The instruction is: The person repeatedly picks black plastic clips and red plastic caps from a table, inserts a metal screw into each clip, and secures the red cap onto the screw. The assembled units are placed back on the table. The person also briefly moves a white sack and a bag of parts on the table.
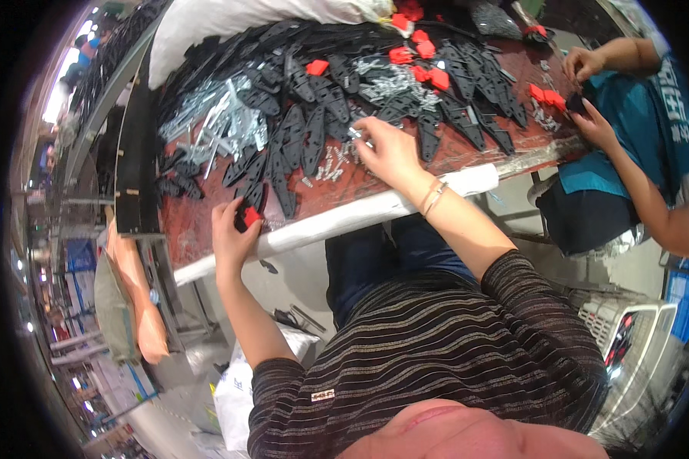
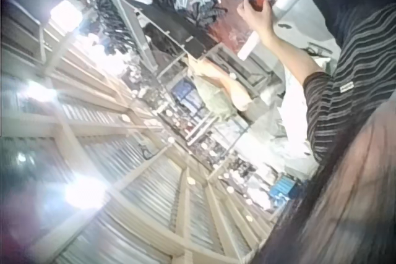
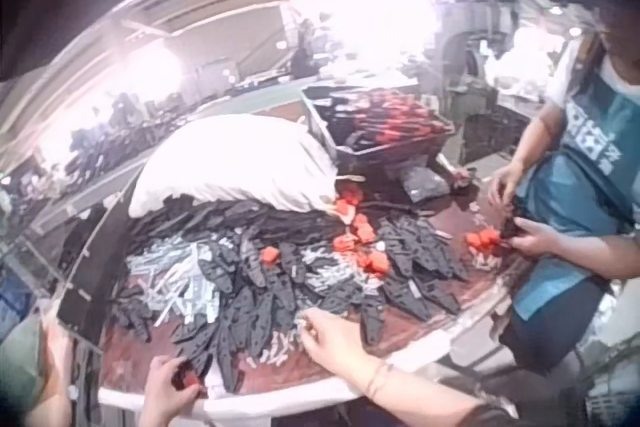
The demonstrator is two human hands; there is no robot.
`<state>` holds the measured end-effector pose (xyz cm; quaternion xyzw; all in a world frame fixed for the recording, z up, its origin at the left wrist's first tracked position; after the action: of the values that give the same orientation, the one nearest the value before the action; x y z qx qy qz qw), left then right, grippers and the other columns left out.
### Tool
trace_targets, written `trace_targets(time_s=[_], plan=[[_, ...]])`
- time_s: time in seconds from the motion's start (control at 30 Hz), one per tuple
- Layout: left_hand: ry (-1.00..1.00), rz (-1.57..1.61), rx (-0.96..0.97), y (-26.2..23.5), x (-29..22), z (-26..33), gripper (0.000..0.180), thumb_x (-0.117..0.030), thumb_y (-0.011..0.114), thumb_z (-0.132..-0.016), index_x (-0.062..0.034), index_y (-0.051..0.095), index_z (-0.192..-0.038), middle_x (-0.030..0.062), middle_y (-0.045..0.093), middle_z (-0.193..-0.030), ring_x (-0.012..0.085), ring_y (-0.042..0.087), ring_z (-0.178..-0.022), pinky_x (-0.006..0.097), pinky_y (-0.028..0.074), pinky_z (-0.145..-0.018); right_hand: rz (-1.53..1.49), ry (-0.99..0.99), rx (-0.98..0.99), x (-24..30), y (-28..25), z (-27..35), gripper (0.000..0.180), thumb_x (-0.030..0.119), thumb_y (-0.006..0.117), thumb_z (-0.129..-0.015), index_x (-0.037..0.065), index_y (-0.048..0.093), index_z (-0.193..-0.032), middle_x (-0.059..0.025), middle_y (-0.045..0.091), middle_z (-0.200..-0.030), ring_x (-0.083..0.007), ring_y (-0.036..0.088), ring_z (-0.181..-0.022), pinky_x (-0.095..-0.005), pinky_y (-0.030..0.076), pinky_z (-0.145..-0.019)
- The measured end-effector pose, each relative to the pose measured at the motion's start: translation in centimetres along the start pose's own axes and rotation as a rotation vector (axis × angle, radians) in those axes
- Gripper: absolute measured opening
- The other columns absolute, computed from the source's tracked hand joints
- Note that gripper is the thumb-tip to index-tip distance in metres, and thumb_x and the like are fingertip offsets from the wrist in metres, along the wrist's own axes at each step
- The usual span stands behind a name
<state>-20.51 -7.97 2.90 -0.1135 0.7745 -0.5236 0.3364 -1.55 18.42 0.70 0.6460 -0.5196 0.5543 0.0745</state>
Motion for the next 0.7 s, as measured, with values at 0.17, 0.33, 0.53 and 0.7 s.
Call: trace_targets(time_s=[0.17, 0.33, 0.53, 0.7], plan=[[-0.094, 0.083, -0.093, -0.7, 1.3, 1.6, 0.049, -0.013, 0.071, -0.069, -0.0004, 0.060, -0.115, 0.0110, 0.054, -0.104, 0.0227, 0.055, -0.095, 0.032, 0.044, -0.086, 0.008, -0.096, -0.052, 0.0, -0.2, 0.1, 0.015, 0.012, 0.061, -0.077, 0.009, 0.057, -0.091, -0.0085, 0.062, -0.081, -0.0294, 0.062, -0.080, -0.0400, 0.049, -0.067], [-0.115, 0.134, -0.146, -0.6, 2.1, 2.0, 0.048, -0.012, 0.072, -0.070, -0.0001, 0.060, -0.115, 0.0093, 0.055, -0.103, 0.0198, 0.056, -0.093, 0.031, 0.044, -0.085, -0.048, -0.129, -0.045, -0.2, -0.2, 0.1, 0.010, 0.011, 0.061, -0.077, 0.009, 0.058, -0.086, -0.0084, 0.061, -0.084, -0.0305, 0.061, -0.080, -0.0400, 0.049, -0.068], [-0.313, 0.199, -0.385, -1.2, 6.5, 3.0, 0.046, -0.018, 0.073, -0.073, 0.0008, 0.061, -0.113, 0.0116, 0.064, -0.103, 0.0207, 0.060, -0.094, 0.032, 0.045, -0.087, -0.038, -0.139, -0.067, 0.1, -0.4, 0.3, 0.009, 0.011, 0.061, -0.076, 0.009, 0.059, -0.085, -0.0090, 0.061, -0.083, -0.0307, 0.061, -0.080, -0.0393, 0.049, -0.067], [-0.310, -0.093, -0.433, -2.5, 9.3, 2.8, 0.051, -0.027, 0.076, -0.070, -0.0004, 0.062, -0.112, 0.0190, 0.062, -0.104, 0.0313, 0.059, -0.097, 0.038, 0.045, -0.088, -0.040, -0.062, -0.051, 0.0, -0.2, 0.3, 0.010, 0.011, 0.061, -0.077, 0.009, 0.061, -0.087, -0.0092, 0.063, -0.086, -0.0299, 0.063, -0.081, -0.0373, 0.050, -0.067]])
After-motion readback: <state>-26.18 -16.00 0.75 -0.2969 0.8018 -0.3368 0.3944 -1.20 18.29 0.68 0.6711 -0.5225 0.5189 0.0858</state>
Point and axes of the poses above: each hand's wrist, its own z-axis away from the middle knuckle, its own y-axis out of the palm, x = y × z, the point moved 6 cm from there along -z, towards the middle knuckle
